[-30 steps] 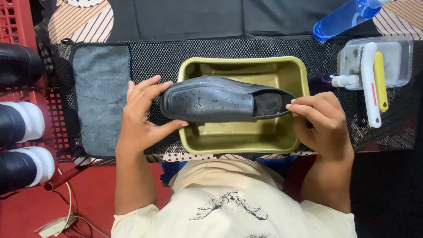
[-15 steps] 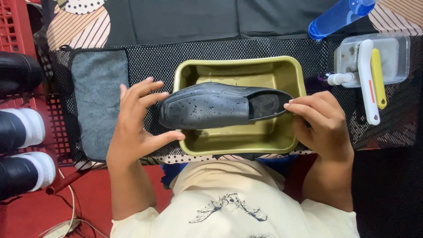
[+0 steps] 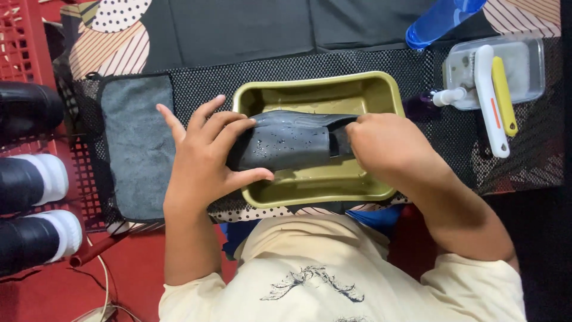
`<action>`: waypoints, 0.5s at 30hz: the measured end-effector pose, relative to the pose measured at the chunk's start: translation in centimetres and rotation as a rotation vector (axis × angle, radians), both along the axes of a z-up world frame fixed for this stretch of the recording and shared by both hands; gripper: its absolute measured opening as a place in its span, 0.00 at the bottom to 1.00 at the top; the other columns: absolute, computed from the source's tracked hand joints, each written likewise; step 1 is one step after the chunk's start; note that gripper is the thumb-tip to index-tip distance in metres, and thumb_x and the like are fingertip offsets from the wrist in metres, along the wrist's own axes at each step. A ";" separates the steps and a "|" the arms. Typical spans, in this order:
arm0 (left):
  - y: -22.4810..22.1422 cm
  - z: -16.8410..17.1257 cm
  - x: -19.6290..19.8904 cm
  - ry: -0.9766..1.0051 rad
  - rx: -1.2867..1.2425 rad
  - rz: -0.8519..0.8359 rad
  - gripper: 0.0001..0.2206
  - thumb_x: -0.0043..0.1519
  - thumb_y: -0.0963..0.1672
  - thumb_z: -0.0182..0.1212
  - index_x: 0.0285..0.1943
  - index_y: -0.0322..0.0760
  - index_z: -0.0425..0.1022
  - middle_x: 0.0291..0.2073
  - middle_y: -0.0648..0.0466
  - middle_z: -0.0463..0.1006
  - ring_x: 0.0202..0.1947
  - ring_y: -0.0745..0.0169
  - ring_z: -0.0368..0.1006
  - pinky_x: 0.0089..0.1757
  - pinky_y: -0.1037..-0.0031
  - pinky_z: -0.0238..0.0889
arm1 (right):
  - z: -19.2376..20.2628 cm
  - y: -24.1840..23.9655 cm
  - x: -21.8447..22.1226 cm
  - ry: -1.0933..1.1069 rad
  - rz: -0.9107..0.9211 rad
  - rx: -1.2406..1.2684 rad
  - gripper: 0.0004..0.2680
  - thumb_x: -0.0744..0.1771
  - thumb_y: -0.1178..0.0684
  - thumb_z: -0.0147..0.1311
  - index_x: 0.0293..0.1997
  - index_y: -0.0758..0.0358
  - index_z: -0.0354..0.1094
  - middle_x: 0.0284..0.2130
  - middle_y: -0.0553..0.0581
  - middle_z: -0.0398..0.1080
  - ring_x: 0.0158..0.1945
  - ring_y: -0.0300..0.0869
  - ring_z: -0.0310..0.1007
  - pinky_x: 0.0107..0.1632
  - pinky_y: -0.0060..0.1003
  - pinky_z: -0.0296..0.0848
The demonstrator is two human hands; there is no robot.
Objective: Cleaning a black leather shoe by spraying it with a cleaning solution, scrubbing it with a brush, and wiping it with a cloth.
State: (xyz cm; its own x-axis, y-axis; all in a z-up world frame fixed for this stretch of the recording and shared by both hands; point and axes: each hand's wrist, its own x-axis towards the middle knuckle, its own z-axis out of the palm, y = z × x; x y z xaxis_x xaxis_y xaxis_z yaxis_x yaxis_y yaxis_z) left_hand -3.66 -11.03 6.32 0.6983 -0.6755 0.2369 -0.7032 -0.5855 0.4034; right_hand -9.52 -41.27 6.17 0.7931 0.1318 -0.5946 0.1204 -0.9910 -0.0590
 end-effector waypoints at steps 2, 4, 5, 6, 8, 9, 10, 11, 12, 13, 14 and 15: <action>0.1 -0.2 -0.1 -0.013 -0.022 0.002 0.36 0.50 0.64 0.70 0.57 0.41 0.77 0.53 0.55 0.77 0.67 0.45 0.65 0.55 0.12 0.20 | 0.0 0.5 0.7 0.047 -0.112 -0.084 0.12 0.70 0.45 0.49 0.37 0.60 0.77 0.35 0.62 0.77 0.38 0.60 0.79 0.38 0.55 0.77; 0.2 -0.4 0.0 -0.015 -0.039 0.010 0.36 0.49 0.64 0.70 0.56 0.41 0.78 0.53 0.56 0.77 0.66 0.46 0.65 0.56 0.12 0.21 | -0.2 0.2 0.5 0.020 -0.093 -0.099 0.12 0.68 0.42 0.53 0.39 0.60 0.74 0.35 0.61 0.77 0.38 0.59 0.79 0.38 0.54 0.77; 0.2 -0.6 0.0 -0.014 -0.053 0.012 0.35 0.49 0.64 0.70 0.56 0.41 0.78 0.52 0.56 0.78 0.66 0.47 0.66 0.56 0.13 0.21 | -0.3 0.0 0.3 -0.004 -0.079 -0.111 0.14 0.67 0.39 0.57 0.40 0.60 0.72 0.36 0.60 0.76 0.38 0.58 0.79 0.38 0.53 0.77; 0.2 -0.6 0.0 -0.012 -0.056 0.013 0.35 0.49 0.64 0.70 0.56 0.41 0.78 0.52 0.56 0.78 0.66 0.47 0.66 0.56 0.13 0.21 | -0.3 0.1 0.1 -0.001 -0.078 -0.114 0.14 0.67 0.39 0.57 0.40 0.60 0.72 0.36 0.60 0.76 0.38 0.58 0.79 0.38 0.53 0.77; 0.2 -0.7 0.0 0.007 -0.087 0.007 0.36 0.48 0.64 0.71 0.55 0.41 0.78 0.52 0.57 0.78 0.65 0.49 0.67 0.56 0.13 0.20 | -0.4 0.2 -0.4 -0.012 -0.102 -0.101 0.17 0.66 0.38 0.59 0.45 0.61 0.65 0.38 0.60 0.75 0.38 0.59 0.78 0.36 0.54 0.76; 0.2 -0.8 0.0 0.010 -0.089 0.005 0.36 0.48 0.64 0.71 0.55 0.41 0.78 0.52 0.57 0.78 0.65 0.49 0.67 0.56 0.13 0.20 | -0.5 0.1 -0.5 -0.009 -0.103 -0.103 0.17 0.66 0.38 0.59 0.45 0.61 0.65 0.38 0.60 0.75 0.38 0.59 0.78 0.36 0.54 0.76; 0.3 -0.9 0.1 0.004 -0.094 0.004 0.35 0.48 0.64 0.71 0.55 0.41 0.78 0.52 0.57 0.78 0.65 0.49 0.67 0.57 0.13 0.21 | -0.6 0.1 -0.6 -0.040 -0.083 -0.132 0.18 0.65 0.36 0.59 0.47 0.59 0.65 0.39 0.57 0.75 0.39 0.58 0.79 0.35 0.55 0.75; 0.3 -1.0 0.1 -0.002 -0.099 0.004 0.35 0.49 0.64 0.70 0.55 0.41 0.78 0.52 0.57 0.78 0.65 0.48 0.67 0.57 0.13 0.21 | -0.7 0.1 -0.7 -0.071 -0.063 -0.162 0.18 0.65 0.34 0.58 0.48 0.57 0.64 0.40 0.55 0.75 0.40 0.57 0.79 0.33 0.55 0.75; 0.3 -1.1 0.1 -0.001 -0.100 -0.002 0.35 0.49 0.64 0.70 0.55 0.41 0.78 0.52 0.57 0.78 0.65 0.48 0.67 0.57 0.13 0.21 | -0.3 0.3 -0.4 -0.070 -0.068 -0.163 0.18 0.65 0.34 0.58 0.48 0.57 0.64 0.40 0.55 0.75 0.40 0.57 0.79 0.33 0.55 0.75; 0.3 -1.1 0.1 -0.011 -0.108 -0.003 0.35 0.49 0.64 0.70 0.54 0.40 0.79 0.52 0.57 0.78 0.65 0.48 0.68 0.57 0.13 0.21 | 0.1 0.5 -0.2 -0.033 -0.082 -0.170 0.18 0.65 0.34 0.58 0.48 0.57 0.65 0.40 0.55 0.76 0.41 0.57 0.79 0.35 0.55 0.76; 0.2 -1.1 0.3 -0.025 -0.116 -0.011 0.35 0.50 0.65 0.69 0.53 0.40 0.79 0.51 0.57 0.79 0.64 0.48 0.68 0.57 0.13 0.21 | 0.5 0.8 0.1 0.001 -0.102 -0.177 0.18 0.66 0.34 0.57 0.48 0.57 0.67 0.41 0.55 0.76 0.42 0.57 0.79 0.36 0.55 0.77; 0.3 -1.2 0.3 -0.026 -0.118 -0.023 0.35 0.50 0.65 0.69 0.53 0.40 0.79 0.51 0.57 0.79 0.64 0.48 0.68 0.57 0.13 0.21 | 0.2 0.9 0.2 0.000 -0.114 -0.178 0.18 0.66 0.34 0.57 0.48 0.57 0.67 0.41 0.55 0.76 0.42 0.57 0.79 0.36 0.55 0.77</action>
